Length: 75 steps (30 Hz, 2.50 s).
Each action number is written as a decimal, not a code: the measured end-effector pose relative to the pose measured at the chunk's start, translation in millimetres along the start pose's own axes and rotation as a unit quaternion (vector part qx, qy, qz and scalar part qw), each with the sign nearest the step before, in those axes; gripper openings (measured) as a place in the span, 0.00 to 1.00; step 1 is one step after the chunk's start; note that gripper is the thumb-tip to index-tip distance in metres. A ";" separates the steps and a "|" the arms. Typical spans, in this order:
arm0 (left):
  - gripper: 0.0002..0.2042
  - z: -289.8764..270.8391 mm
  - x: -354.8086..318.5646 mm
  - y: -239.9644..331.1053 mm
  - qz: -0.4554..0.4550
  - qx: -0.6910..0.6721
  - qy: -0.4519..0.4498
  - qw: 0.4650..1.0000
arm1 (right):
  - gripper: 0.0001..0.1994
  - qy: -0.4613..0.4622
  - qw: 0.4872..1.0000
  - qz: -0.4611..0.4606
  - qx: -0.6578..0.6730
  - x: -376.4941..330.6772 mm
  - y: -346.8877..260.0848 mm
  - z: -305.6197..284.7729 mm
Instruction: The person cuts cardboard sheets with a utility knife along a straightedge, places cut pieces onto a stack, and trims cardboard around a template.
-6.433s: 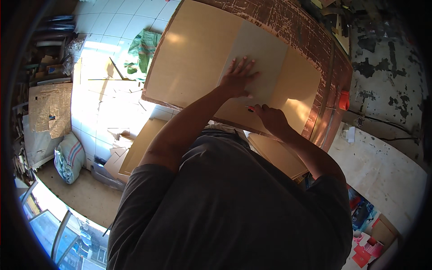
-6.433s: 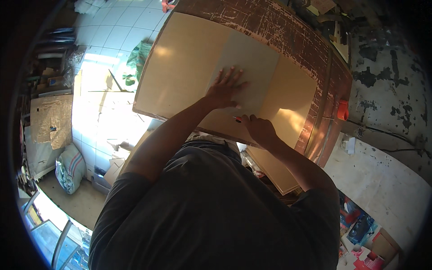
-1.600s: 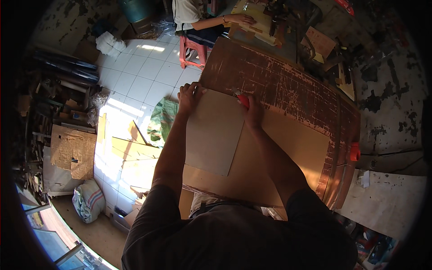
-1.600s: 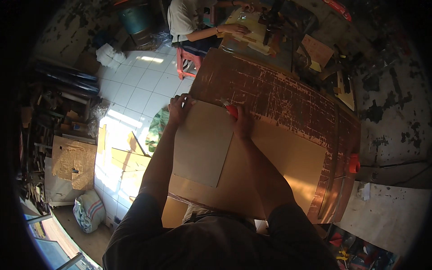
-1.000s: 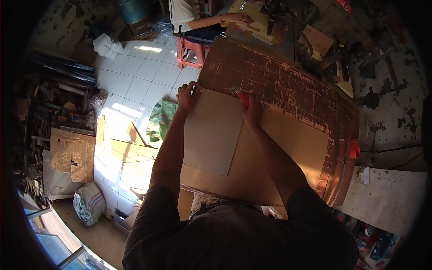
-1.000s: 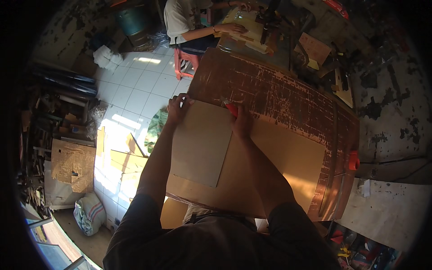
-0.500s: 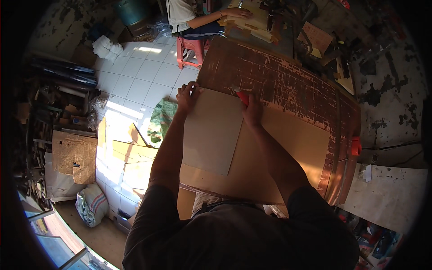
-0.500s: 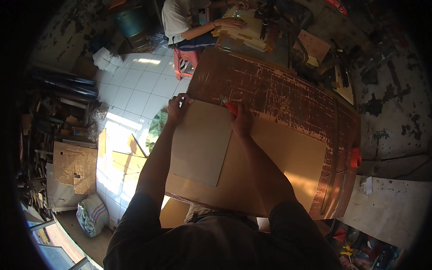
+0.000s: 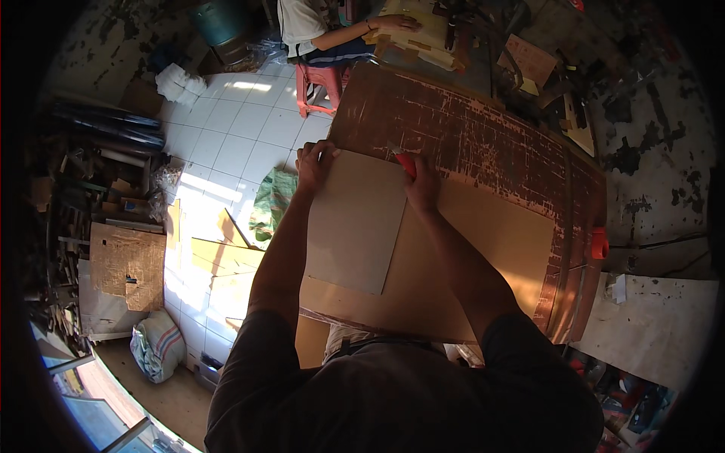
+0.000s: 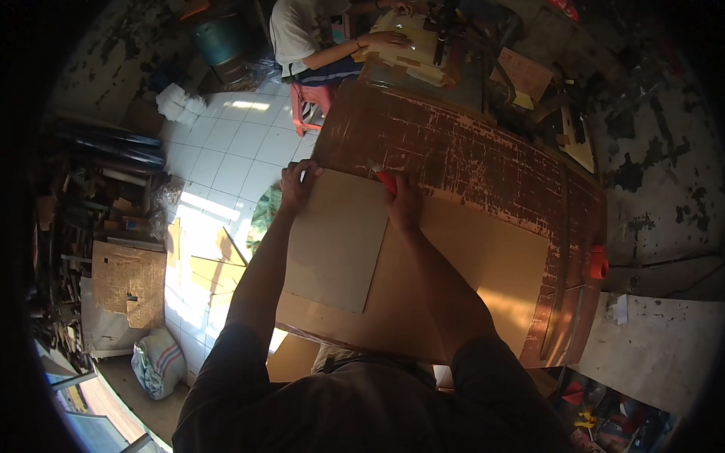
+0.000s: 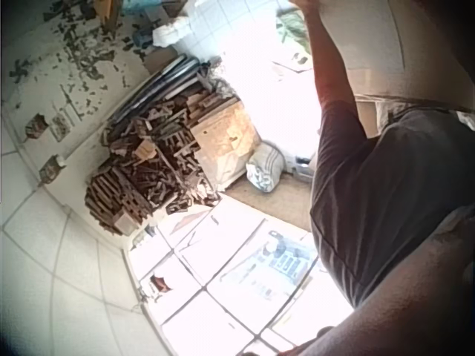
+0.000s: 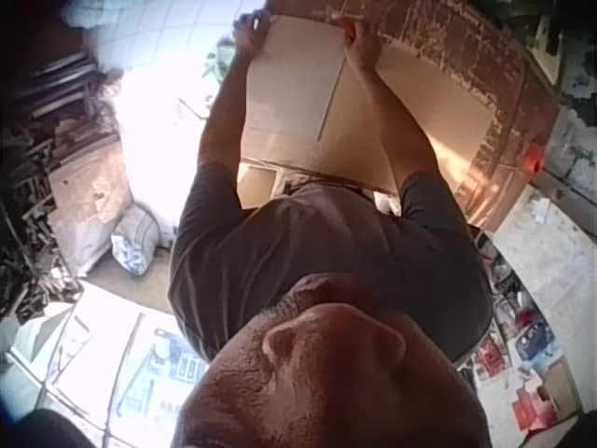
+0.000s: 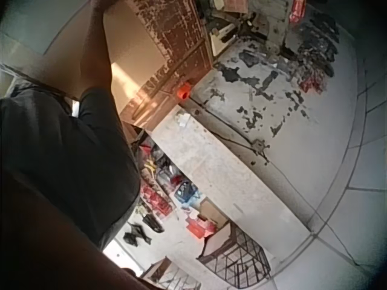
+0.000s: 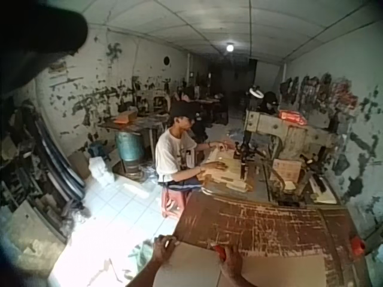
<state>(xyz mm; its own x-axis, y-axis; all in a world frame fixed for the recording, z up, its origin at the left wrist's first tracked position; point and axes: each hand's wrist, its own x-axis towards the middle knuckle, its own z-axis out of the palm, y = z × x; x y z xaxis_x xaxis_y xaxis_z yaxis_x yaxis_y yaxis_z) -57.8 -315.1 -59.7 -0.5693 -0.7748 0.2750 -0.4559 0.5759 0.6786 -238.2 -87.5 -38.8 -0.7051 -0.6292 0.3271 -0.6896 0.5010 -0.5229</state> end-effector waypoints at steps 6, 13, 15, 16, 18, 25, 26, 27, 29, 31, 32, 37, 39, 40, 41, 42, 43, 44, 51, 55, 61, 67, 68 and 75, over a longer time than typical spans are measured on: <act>0.13 1.0 0.3 0.7 -0.007 -0.010 -0.009 1.000 | 0.14 0.013 1.000 -0.007 -0.012 1.6 -2.1 -0.4; 0.13 -2.1 0.2 3.2 -0.002 0.002 0.011 1.000 | 0.13 0.014 0.999 0.001 -0.040 1.5 -3.4 1.0; 0.13 -3.3 -0.2 6.3 0.002 0.003 0.015 1.000 | 0.13 0.015 0.999 0.000 -0.034 1.5 -3.1 0.5; 0.13 -3.8 1.1 7.7 -0.001 0.005 0.012 1.000 | 0.13 0.024 0.999 -0.016 -0.035 2.9 -1.7 1.6; 0.14 -4.5 1.0 12.3 -0.008 0.013 0.001 1.000 | 0.14 0.041 0.998 -0.034 -0.036 2.6 2.0 0.1; 0.18 -8.5 -0.9 13.3 -0.040 0.040 -0.040 0.998 | 0.14 0.001 0.999 -0.012 -0.042 1.1 -7.9 -3.5; 0.20 -9.9 -1.6 12.2 -0.047 0.052 -0.050 0.996 | 0.13 0.011 0.999 -0.023 -0.043 1.1 -9.4 -4.1; 0.20 -10.8 -1.3 11.6 -0.043 0.053 -0.045 0.997 | 0.13 0.017 0.999 -0.025 -0.040 2.3 -11.0 -4.5; 0.20 -9.1 1.5 21.6 -0.056 0.106 -0.069 0.990 | 0.17 -0.011 0.999 -0.014 -0.045 2.9 -4.9 -4.6; 0.17 -7.8 -1.5 20.2 -0.017 0.132 -0.014 0.991 | 0.17 0.000 0.998 -0.020 -0.056 1.3 -7.8 -4.4; 0.17 -6.6 -2.5 24.3 -0.007 0.144 -0.018 0.989 | 0.17 0.004 0.997 -0.021 -0.075 0.4 -8.1 -5.3; 0.16 -13.0 0.1 21.9 0.026 0.144 -0.038 0.988 | 0.16 -0.029 0.994 0.004 -0.103 -0.6 -23.6 -12.6; 0.18 -15.1 3.5 27.3 -0.009 0.190 -0.084 0.978 | 0.16 -0.028 0.994 -0.005 -0.107 2.9 -22.9 -12.6; 0.18 -16.5 3.9 32.6 -0.008 0.190 -0.083 0.978 | 0.16 -0.028 0.994 -0.003 -0.110 3.0 -21.0 -13.2; 0.18 -18.2 5.2 37.6 -0.018 0.177 -0.093 0.980 | 0.16 -0.029 0.993 -0.002 -0.113 2.7 -20.0 -13.0; 0.19 -20.1 5.6 42.4 -0.027 0.164 -0.102 0.981 | 0.16 -0.030 0.993 -0.003 -0.112 3.1 -19.9 -11.8; 0.19 -19.8 1.9 41.4 -0.029 0.165 -0.100 0.981 | 0.15 -0.018 0.994 -0.003 -0.103 4.5 -21.7 -11.7; 0.23 -20.2 -4.6 40.3 0.010 0.126 -0.051 0.991 | 0.14 -0.007 0.996 -0.003 -0.094 5.5 -23.8 -11.7; 0.38 -26.2 -129.6 72.3 0.049 0.046 -0.071 0.995 | 0.13 0.011 0.994 -0.011 -0.107 3.6 -16.2 -4.6; 0.46 -61.0 -194.9 101.6 -0.024 0.103 -0.168 0.980 | 0.15 -0.003 0.995 -0.015 -0.095 -0.3 -25.8 -19.0; 0.56 -94.0 -216.0 77.4 0.001 0.217 -0.288 0.933 | 0.15 -0.005 0.996 -0.016 -0.092 -4.5 -25.4 -19.0; 0.59 -77.8 -189.7 79.9 0.066 0.347 -0.298 0.887 | 0.16 0.015 0.993 -0.039 -0.106 3.6 -11.2 -5.5; 0.60 -81.6 -183.7 85.9 0.071 0.379 -0.318 0.866 | 0.15 -0.002 0.992 -0.035 -0.120 6.4 -13.2 -4.7; 0.34 -82.4 -150.1 105.2 0.161 0.403 -0.402 0.806 | 0.22 0.030 0.986 0.031 0.162 23.9 34.9 -11.6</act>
<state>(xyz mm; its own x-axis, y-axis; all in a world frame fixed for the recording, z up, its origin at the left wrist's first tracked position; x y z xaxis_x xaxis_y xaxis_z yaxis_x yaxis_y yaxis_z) 36.1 -159.8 26.5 -0.8586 -0.3190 -0.4014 -0.3082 0.9467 -0.0931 -281.0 -78.1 -40.0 -0.7597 -0.5623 0.3268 -0.5623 0.3155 -0.7643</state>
